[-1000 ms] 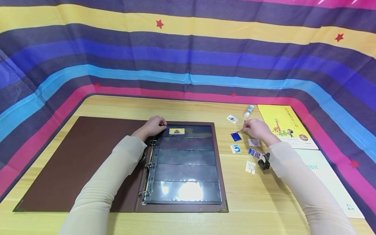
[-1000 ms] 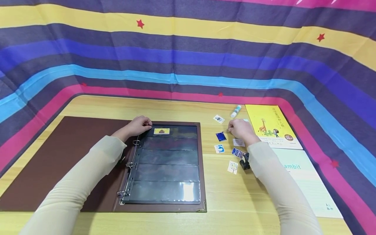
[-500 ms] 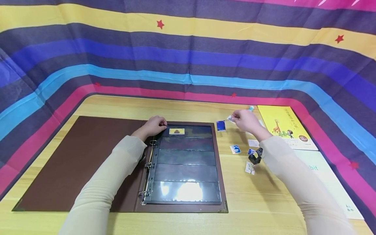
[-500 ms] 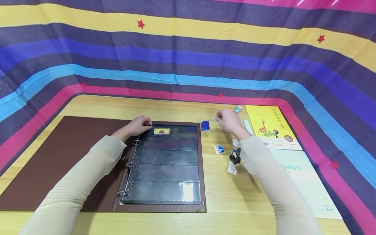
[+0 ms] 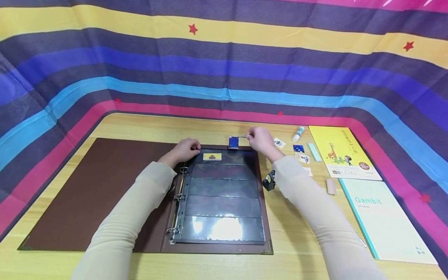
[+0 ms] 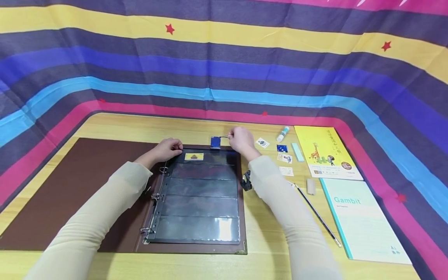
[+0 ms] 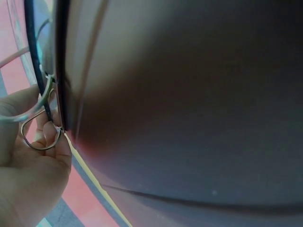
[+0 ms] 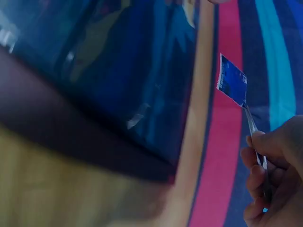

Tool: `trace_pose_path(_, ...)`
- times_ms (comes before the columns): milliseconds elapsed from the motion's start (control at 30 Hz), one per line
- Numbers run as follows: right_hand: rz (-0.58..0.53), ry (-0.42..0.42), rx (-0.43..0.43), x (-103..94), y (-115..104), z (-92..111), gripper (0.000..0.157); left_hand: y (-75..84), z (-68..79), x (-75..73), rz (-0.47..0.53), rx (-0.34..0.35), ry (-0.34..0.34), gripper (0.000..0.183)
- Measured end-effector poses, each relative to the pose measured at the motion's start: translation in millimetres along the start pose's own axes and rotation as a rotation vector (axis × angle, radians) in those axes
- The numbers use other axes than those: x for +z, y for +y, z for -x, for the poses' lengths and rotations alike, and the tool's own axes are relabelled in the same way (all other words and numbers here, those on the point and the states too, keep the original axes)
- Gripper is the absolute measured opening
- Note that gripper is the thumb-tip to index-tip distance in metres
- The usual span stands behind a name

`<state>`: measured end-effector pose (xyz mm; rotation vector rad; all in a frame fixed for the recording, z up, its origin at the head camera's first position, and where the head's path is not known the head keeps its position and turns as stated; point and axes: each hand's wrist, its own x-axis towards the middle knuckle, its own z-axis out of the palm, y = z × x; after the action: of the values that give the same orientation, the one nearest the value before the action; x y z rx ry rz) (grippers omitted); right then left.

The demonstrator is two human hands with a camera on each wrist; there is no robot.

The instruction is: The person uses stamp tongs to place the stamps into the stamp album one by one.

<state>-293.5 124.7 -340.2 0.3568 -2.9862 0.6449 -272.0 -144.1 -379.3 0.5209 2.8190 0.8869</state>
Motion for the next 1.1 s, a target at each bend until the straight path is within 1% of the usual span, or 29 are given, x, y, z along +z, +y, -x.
trace_pose_path(167, 0.019, 0.015, 0.011, 15.4, -5.4, -4.8, 0.01, -1.1, -0.7, 0.4, 0.036, 0.0, -0.002, 0.005)
trace_pose_path(200, 0.021, 0.016, 0.016, 17.2, -6.1, -5.4, 0.01, -2.9, -1.2, 1.3, 0.041, 0.022, 0.01, 0.006)
trace_pose_path(233, 0.027, 0.016, 0.02, 18.7, -6.6, -5.8, 0.01, -4.1, -1.8, 1.9, 0.045, 0.027, 0.011, 0.006)
trace_pose_path(400, 0.053, 0.004, 0.007, 23.2, -8.7, -4.5, 0.009, -7.1, -4.3, 3.9, 0.05, 0.026, 0.011, 0.006)
trace_pose_path(433, 0.056, -0.003, -0.001, 23.6, -9.0, -3.7, 0.009, -5.8, -4.0, 3.4, 0.049, 0.006, 0.0, 0.005)
trace_pose_path(533, 0.053, -0.035, -0.019, 24.5, -10.0, -1.1, 0.01, -3.6, -2.4, 2.2, 0.035, 0.003, 0.003, 0.006)
trace_pose_path(700, 0.039, -0.111, -0.03, 23.0, -10.9, 3.6, 0.011, -1.6, -0.2, 0.9, 0.019, -0.003, -0.004, 0.004)
trace_pose_path(867, 0.065, -0.153, -0.049, 20.9, -10.7, 4.6, 0.01, -1.8, -0.7, 1.0, 0.015, -0.01, -0.005, 0.005)
trace_pose_path(1100, 0.103, -0.224, -0.062, 16.9, -10.4, 1.6, 0.015, -2.6, -1.5, 2.1, 0.015, -0.013, -0.006, 0.004)
